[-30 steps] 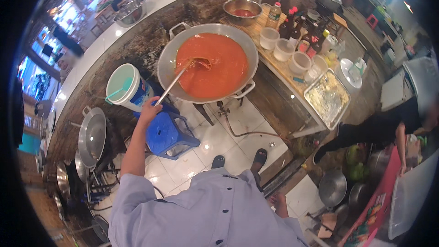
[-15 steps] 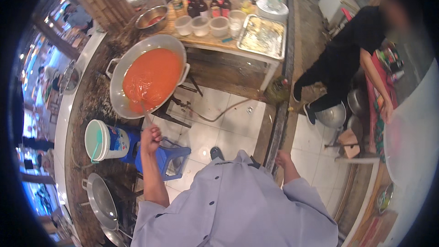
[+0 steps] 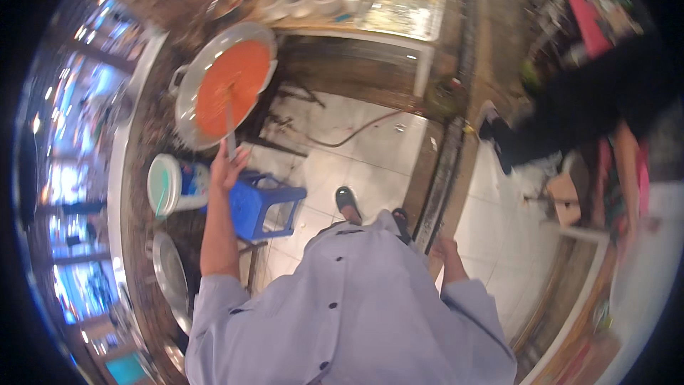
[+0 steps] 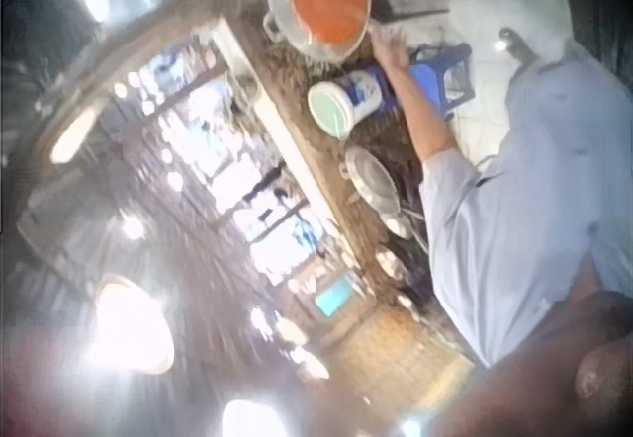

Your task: The person stirs a large pot of red sauce with a ladle, then transfers some of the sauce into a white bucket using a ladle.

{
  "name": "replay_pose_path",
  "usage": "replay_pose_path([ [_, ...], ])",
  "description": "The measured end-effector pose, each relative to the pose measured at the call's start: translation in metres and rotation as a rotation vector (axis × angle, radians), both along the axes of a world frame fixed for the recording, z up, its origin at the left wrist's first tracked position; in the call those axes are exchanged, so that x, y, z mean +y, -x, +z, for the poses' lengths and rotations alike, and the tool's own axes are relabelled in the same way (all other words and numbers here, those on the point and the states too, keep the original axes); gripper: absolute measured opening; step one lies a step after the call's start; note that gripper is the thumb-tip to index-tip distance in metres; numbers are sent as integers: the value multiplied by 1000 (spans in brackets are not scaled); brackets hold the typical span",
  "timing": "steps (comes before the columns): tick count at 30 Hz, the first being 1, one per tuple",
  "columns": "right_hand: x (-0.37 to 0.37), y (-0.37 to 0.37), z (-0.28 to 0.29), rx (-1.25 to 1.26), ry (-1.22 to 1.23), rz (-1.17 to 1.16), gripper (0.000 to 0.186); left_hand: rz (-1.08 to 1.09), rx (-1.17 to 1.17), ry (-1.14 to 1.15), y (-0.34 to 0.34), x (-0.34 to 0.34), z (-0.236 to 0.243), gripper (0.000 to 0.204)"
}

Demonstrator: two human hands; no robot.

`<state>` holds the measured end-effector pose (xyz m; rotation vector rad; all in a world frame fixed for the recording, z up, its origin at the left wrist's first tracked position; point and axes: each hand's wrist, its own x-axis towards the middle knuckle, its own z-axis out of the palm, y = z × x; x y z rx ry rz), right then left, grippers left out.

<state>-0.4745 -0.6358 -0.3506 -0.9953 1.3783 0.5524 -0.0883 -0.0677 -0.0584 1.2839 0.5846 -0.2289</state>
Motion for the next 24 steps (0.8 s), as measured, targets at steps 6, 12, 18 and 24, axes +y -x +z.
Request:
replay_pose_path([
  [6,-15,-23,18,65,60,134,35,24,-258,-1208,104,-35,-75,59],
  [12,-22,-112,32,-185,-50,532,32,-708,743,-246,396,-24,-216,34],
  [18,-2,-261,36,-290,-94,652,15,-349,745,-95,517,-71,-300,46],
  [24,42,-363,72,-380,-258,695,10,76,782,-293,390,-26,-288,48],
])
